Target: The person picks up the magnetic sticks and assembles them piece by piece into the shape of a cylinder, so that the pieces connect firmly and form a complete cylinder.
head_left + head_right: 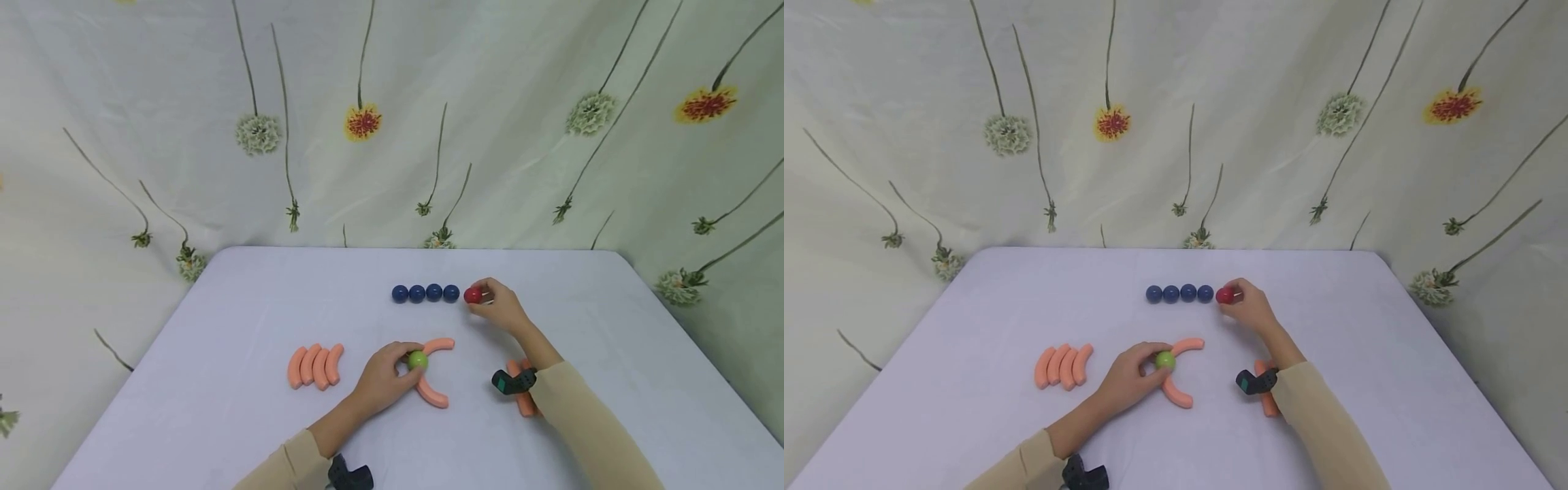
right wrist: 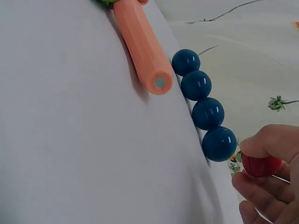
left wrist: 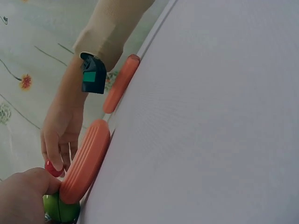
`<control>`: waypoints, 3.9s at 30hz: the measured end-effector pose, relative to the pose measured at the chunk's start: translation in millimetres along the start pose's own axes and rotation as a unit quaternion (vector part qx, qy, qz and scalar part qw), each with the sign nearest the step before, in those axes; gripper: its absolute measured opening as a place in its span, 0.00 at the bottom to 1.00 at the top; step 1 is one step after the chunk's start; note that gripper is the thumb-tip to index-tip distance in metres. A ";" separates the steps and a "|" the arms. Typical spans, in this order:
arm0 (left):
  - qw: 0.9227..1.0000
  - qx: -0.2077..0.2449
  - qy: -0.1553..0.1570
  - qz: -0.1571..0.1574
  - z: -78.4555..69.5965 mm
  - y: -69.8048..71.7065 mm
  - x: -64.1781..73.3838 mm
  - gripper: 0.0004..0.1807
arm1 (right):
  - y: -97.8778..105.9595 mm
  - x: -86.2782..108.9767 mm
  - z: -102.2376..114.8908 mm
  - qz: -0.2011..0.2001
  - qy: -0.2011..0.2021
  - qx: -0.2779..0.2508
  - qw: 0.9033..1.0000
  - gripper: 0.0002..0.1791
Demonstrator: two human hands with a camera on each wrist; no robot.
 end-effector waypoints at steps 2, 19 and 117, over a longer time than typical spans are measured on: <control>1.000 0.002 0.001 -0.001 0.4 -0.1 0.2 0.18 | -0.3 3.0 2.2 -0.002 0.005 -0.007 1.000 0.22; 1.000 0.017 -0.007 -0.008 -0.4 1.5 -0.4 0.19 | -6.4 30.1 24.9 0.008 0.009 -0.021 1.000 0.22; 0.996 0.005 -0.055 0.064 -6.4 -9.4 0.0 0.20 | -46.1 60.4 16.1 0.015 0.063 -0.088 0.994 0.20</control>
Point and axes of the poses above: each hand's wrist, its own x-axis away from the middle knuckle, its own y-axis out of the back of the hand, z = x × y, the point moved 9 cm from there along -x, towards the middle knuckle, and after that the axes turned 13 degrees about x, right-handed, at the moved point
